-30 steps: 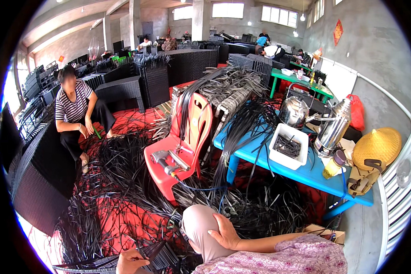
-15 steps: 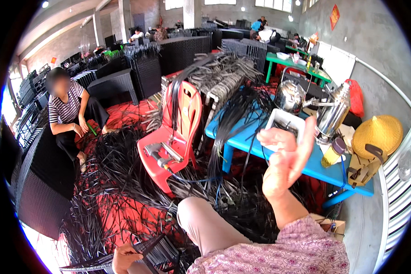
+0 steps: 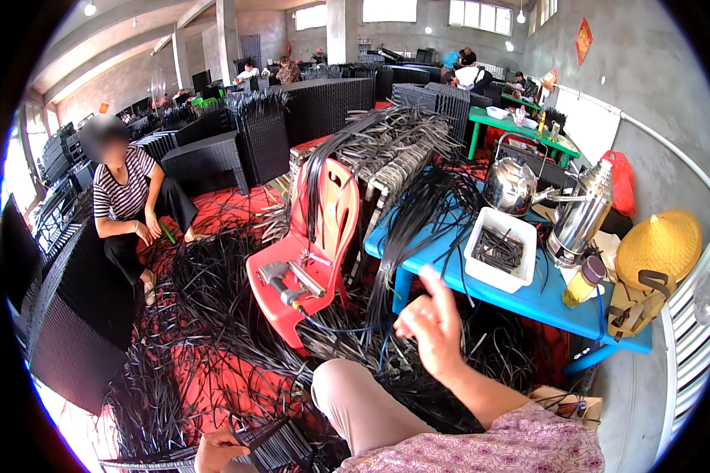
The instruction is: The person weaves black synthetic strips around a metal furniture frame by hand and secures them using a heat gun.
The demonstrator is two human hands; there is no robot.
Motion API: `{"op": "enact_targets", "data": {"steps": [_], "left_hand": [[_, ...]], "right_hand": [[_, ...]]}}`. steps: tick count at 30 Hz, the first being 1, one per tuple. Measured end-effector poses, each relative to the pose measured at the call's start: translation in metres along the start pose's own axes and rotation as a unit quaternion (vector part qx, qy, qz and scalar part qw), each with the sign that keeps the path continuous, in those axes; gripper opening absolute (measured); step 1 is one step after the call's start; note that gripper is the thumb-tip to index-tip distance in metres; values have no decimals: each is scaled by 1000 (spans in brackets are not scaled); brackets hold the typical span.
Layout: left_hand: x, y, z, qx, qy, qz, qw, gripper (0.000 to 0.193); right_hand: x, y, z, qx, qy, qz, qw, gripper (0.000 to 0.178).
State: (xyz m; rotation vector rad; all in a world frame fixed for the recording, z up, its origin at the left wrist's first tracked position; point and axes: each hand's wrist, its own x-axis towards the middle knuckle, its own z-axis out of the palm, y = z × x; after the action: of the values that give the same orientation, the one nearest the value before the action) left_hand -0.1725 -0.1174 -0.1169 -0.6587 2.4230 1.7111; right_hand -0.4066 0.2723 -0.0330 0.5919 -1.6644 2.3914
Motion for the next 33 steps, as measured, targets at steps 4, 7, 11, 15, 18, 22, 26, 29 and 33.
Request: {"op": "enact_targets", "data": {"steps": [4, 7, 11, 15, 18, 22, 26, 29, 33], "left_hand": [[8, 4, -5, 14, 0, 34, 999, 12], [38, -60, -25, 24, -53, 103, 993, 15], [45, -24, -17, 95, -35, 105, 989, 16], [52, -21, -19, 61, -25, 68, 996, 17], [52, -21, -31, 67, -39, 22, 997, 17], [85, -26, -37, 87, -77, 25, 993, 19], [76, -27, -30, 87, -77, 85, 990, 20], [64, -20, -28, 82, -94, 117, 985, 16], [60, -20, -24, 82, -88, 110, 987, 17]], "right_hand": [[-31, 56, 24, -94, -207, 293, 929, 42], [-80, 124, 55, -54, -414, 450, 789, 42], [-154, 179, 102, -73, -590, 473, 650, 35], [-193, 179, 147, -43, -666, 422, 613, 36], [-223, 187, 167, -31, -617, 340, 709, 53], [-216, 171, 180, -53, -546, 361, 754, 60], [-231, 155, 190, 156, -397, 580, 694, 36], [-240, 167, 184, 192, -460, 547, 672, 29], [-239, 165, 179, 189, -463, 552, 667, 25]]}}
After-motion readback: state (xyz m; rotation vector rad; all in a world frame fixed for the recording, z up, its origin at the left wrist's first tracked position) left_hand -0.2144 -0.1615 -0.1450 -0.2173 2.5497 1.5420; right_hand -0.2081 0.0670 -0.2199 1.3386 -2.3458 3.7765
